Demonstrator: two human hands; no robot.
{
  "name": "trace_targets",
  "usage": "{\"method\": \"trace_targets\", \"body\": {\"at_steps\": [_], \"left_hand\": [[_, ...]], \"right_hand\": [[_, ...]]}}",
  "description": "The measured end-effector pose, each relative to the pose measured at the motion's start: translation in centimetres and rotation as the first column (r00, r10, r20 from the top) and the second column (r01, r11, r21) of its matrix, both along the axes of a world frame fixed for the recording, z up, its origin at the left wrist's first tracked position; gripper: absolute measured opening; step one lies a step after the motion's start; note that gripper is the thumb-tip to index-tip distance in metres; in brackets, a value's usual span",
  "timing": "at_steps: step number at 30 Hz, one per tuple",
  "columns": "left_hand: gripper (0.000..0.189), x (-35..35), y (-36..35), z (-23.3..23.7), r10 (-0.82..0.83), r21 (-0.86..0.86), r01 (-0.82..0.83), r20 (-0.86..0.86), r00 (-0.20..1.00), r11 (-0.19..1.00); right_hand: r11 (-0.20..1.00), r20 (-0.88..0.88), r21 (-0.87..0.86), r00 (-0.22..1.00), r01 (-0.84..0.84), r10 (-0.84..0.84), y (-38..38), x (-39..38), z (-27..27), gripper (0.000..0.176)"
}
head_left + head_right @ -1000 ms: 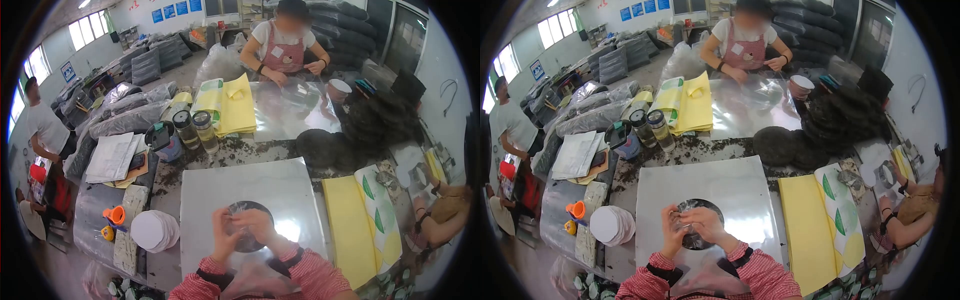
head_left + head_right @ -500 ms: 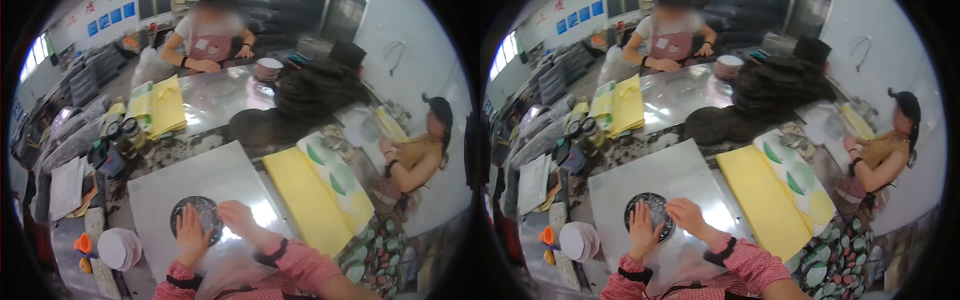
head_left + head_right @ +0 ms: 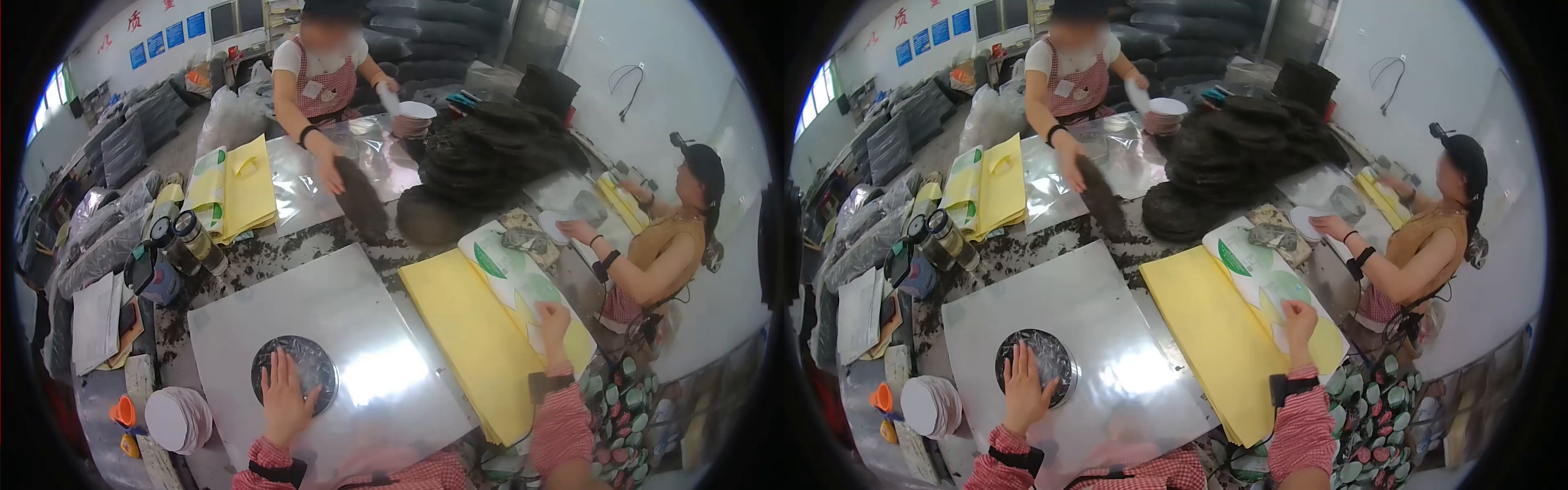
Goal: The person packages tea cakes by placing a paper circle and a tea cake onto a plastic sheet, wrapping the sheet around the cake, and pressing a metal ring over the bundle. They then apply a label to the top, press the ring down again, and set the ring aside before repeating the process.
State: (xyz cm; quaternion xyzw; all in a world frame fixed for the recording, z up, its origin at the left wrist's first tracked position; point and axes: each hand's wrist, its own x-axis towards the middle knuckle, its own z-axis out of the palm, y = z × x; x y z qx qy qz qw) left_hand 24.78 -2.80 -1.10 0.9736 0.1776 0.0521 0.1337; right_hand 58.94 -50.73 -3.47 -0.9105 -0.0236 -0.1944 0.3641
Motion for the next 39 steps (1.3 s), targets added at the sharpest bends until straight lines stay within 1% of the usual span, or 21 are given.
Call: {"method": "trace_targets", "body": {"at_steps": [4,5,7,8,9,11,13,14,16,17,18,19,21,25,27,29,31,32,33,35,39], "left_hand": [[0.084,-0.5,0.2,0.2,0.000,-0.024,0.000,0.026,1.000,1.000],[0.084,-0.4,0.0,0.2,0.004,-0.028,-0.003,0.030,1.000,1.000],[0.084,-0.6,-0.3,0.8,0.059,-0.033,-0.058,0.029,0.998,0.998],[0.084,-0.7,-0.5,1.1,0.046,0.036,-0.049,0.073,0.996,0.998],[0.083,-0.7,-0.6,1.3,0.031,0.109,-0.043,0.109,0.994,0.993],[0.079,-0.6,-0.7,1.2,0.019,0.119,-0.032,0.112,0.994,0.992],[0.077,-0.5,0.0,-0.1,-0.008,0.024,0.007,0.060,0.998,1.000],[0.075,-0.5,0.1,-0.6,0.000,0.028,-0.001,0.040,0.999,1.000],[0.074,-0.4,0.0,-0.8,0.016,0.040,-0.017,0.027,1.000,0.999],[0.073,-0.5,-0.1,-0.7,-0.004,0.070,0.003,0.004,1.000,0.998],[0.073,-0.6,0.1,-0.7,-0.022,0.101,0.024,-0.020,1.000,0.995],[0.066,-0.9,0.7,-1.5,-0.089,-0.165,0.120,0.187,0.978,0.979],[0.060,-1.2,1.1,-2.6,-0.068,-0.313,0.170,0.311,0.948,0.934],[0.056,-0.9,0.7,-2.4,0.047,-0.397,0.172,0.485,0.873,0.901],[0.059,-1.4,0.5,-1.9,0.093,-0.502,0.154,0.432,0.897,0.851],[0.053,-1.7,0.7,-1.6,0.117,-0.593,0.154,0.393,0.912,0.790],[0.042,-1.8,1.9,-1.8,0.512,-0.843,-0.034,0.293,0.808,0.536],[0.037,-3.2,2.5,-2.5,0.640,-0.842,0.164,0.504,0.581,0.514],[0.037,-4.5,3.4,-2.2,0.638,-0.845,0.156,0.496,0.589,0.512],[0.042,-7.1,3.8,-1.6,0.666,-0.663,-0.401,0.201,0.719,0.632],[0.049,-6.4,2.8,-0.6,0.502,-0.566,-0.425,-0.024,0.865,0.706]], "right_hand": [[0.811,0.082,0.492,0.911,0.316,-0.405,-12.1,5.3,-6.5,0.015],[0.665,0.148,0.609,0.762,0.432,-0.630,-15.5,6.0,-8.9,0.016],[0.603,0.327,0.585,0.522,0.543,-0.788,-28.5,8.1,-17.1,0.025],[0.555,0.203,0.682,0.607,0.475,-0.768,-23.1,5.3,-11.5,0.030],[0.475,0.075,0.769,0.678,0.427,-0.731,-14.4,1.1,-2.6,0.035],[0.669,0.142,0.688,0.852,0.281,-0.504,-6.2,0.8,-6.3,0.038],[0.906,0.142,0.421,0.990,-0.050,-0.012,5.3,-4.9,-7.7,0.043],[0.935,0.069,0.179,0.952,-0.306,0.298,13.4,-9.7,-6.3,0.042],[0.590,-0.106,-0.194,0.615,-0.784,0.781,24.4,-17.6,-2.5,0.042],[0.465,0.074,-0.059,0.461,-0.883,0.884,27.6,-19.9,-1.3,0.037],[0.314,0.117,-0.109,0.302,-0.943,0.946,30.0,-20.9,0.4,0.035],[0.160,0.147,-0.164,0.136,-0.973,0.980,31.7,-21.4,1.7,0.034],[0.138,0.077,-0.196,0.125,-0.971,0.989,33.0,-22.1,2.1,0.037],[0.134,-0.173,-0.106,0.151,-0.985,0.973,33.7,-21.5,4.6,0.045],[0.170,-0.062,0.000,0.169,-0.985,0.984,36.5,-21.4,2.8,0.054],[0.253,-0.158,0.578,0.198,-0.776,0.967,40.0,-21.6,1.4,0.067],[0.202,-0.165,0.468,0.140,-0.860,0.976,40.9,-22.2,1.8,0.073],[0.154,-0.157,0.061,0.143,-0.986,0.977,40.8,-22.8,1.9,0.073],[0.093,-0.151,-0.348,0.153,-0.933,0.977,40.6,-23.6,2.0,0.073],[0.038,-0.207,-0.333,0.113,-0.942,0.972,41.1,-24.2,1.4,0.075],[0.027,-0.288,-0.406,0.155,-0.914,0.945,41.4,-24.8,0.3,0.074]]}}
